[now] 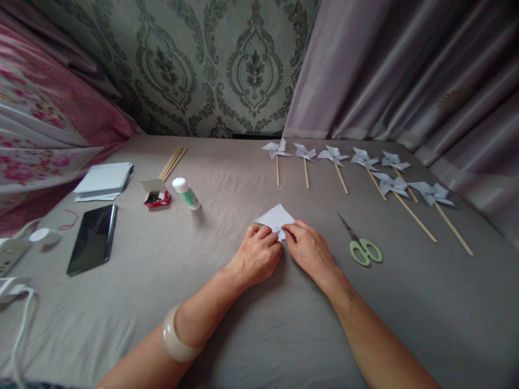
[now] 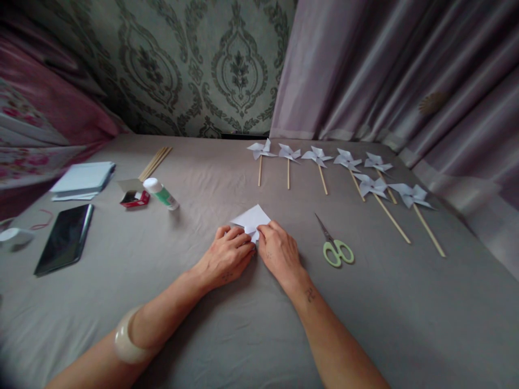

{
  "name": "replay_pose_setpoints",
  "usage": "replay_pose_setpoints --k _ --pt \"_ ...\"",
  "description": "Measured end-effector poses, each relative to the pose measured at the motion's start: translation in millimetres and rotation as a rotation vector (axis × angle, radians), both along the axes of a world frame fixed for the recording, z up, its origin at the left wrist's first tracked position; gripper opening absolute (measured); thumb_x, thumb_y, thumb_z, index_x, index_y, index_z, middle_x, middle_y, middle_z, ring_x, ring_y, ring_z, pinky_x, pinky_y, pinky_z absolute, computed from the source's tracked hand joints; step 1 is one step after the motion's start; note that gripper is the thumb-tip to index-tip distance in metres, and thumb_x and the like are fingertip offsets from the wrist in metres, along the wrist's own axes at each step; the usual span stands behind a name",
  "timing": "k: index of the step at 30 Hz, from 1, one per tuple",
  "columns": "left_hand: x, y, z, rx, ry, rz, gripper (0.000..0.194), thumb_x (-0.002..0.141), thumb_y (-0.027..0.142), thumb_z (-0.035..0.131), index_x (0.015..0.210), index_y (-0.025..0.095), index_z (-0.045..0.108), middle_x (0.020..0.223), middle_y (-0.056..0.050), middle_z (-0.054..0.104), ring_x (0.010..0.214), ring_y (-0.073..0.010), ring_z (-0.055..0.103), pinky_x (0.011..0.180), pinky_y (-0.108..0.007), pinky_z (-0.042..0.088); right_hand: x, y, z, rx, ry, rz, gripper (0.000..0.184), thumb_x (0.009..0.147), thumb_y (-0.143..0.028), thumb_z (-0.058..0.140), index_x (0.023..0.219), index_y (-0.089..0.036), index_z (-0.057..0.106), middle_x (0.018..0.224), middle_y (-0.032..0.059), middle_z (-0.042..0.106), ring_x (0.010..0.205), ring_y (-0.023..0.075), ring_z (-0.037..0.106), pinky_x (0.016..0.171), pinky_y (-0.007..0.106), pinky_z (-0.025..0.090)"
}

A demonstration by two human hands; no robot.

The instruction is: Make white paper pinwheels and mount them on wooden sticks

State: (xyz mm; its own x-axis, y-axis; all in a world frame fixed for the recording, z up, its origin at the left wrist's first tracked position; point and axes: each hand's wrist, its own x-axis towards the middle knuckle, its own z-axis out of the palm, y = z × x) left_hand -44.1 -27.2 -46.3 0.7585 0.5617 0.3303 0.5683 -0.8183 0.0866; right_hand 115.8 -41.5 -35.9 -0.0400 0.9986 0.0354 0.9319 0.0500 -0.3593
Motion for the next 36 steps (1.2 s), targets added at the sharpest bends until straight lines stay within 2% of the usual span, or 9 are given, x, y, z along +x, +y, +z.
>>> replay_pose_setpoints --k 10,16,20,23,26,36 --pt "0 0 1.5 -0.002 0.02 -0.005 0.018 0.089 0.02 0.048 0.078 0.017 0.062 0.084 -0.005 0.064 0.092 -0.0205 0.051 0.086 -0.038 0.03 -6 -3 15.7 -0.076 -0.165 0.04 0.032 0.093 -0.019 0.037 0.109 -0.021 0.065 0.107 0.007 0.065 0.093 0.0191 0.062 0.074 0.028 0.041" --pt "0 -1 2.3 -0.005 0.007 -0.008 0.023 0.091 0.022 0.045 0.075 0.017 0.061 0.082 -0.005 0.064 0.091 -0.0202 0.052 0.086 -0.038 0.03 1 8 30.4 -0.145 -0.237 0.162 0.034 0.089 -0.012 0.039 0.107 -0.02 0.066 0.107 0.0083 0.064 0.103 0.0201 0.058 0.078 0.028 0.04" --pt "1 -3 1.8 -0.013 -0.012 0.025 0.024 0.095 0.024 0.04 0.088 0.016 0.061 0.084 -0.006 0.065 0.093 -0.0207 0.052 0.085 -0.038 0.032 5 18 38.6 -0.177 -0.273 0.242 0.032 0.088 -0.012 0.04 0.098 -0.02 0.069 0.104 0.0088 0.066 0.101 0.0198 0.059 0.078 0.028 0.039" --pt "4 -5 0.1 -0.017 -0.008 0.057 0.023 0.094 0.028 0.042 0.106 0.014 0.057 0.091 -0.008 0.065 0.094 -0.022 0.052 0.084 -0.038 0.033 6 21 40.3 -0.186 -0.289 0.272 0.03 0.088 -0.013 0.041 0.095 -0.02 0.069 0.103 0.009 0.067 0.097 0.0196 0.061 0.075 0.027 0.039" --pt "7 -5 -1.5 -0.023 0.011 0.079 0.031 0.093 0.033 0.046 0.114 0.012 0.053 0.097 -0.01 0.063 0.096 -0.0244 0.051 0.084 -0.039 0.034 6 22 40.0 -0.189 -0.295 0.282 0.029 0.088 -0.014 0.041 0.093 -0.02 0.069 0.101 0.0087 0.067 0.095 0.0195 0.062 0.074 0.027 0.039" --pt "8 -4 -1.2 -0.038 0.043 0.08 0.029 0.092 0.036 0.046 0.107 0.014 0.056 0.1 -0.01 0.06 0.097 -0.0249 0.049 0.085 -0.039 0.034 5 29 48.8 -0.204 -0.34 0.356 0.029 0.086 -0.014 0.043 0.096 -0.019 0.069 0.104 0.0108 0.067 0.097 0.0212 0.061 0.077 0.029 0.04"
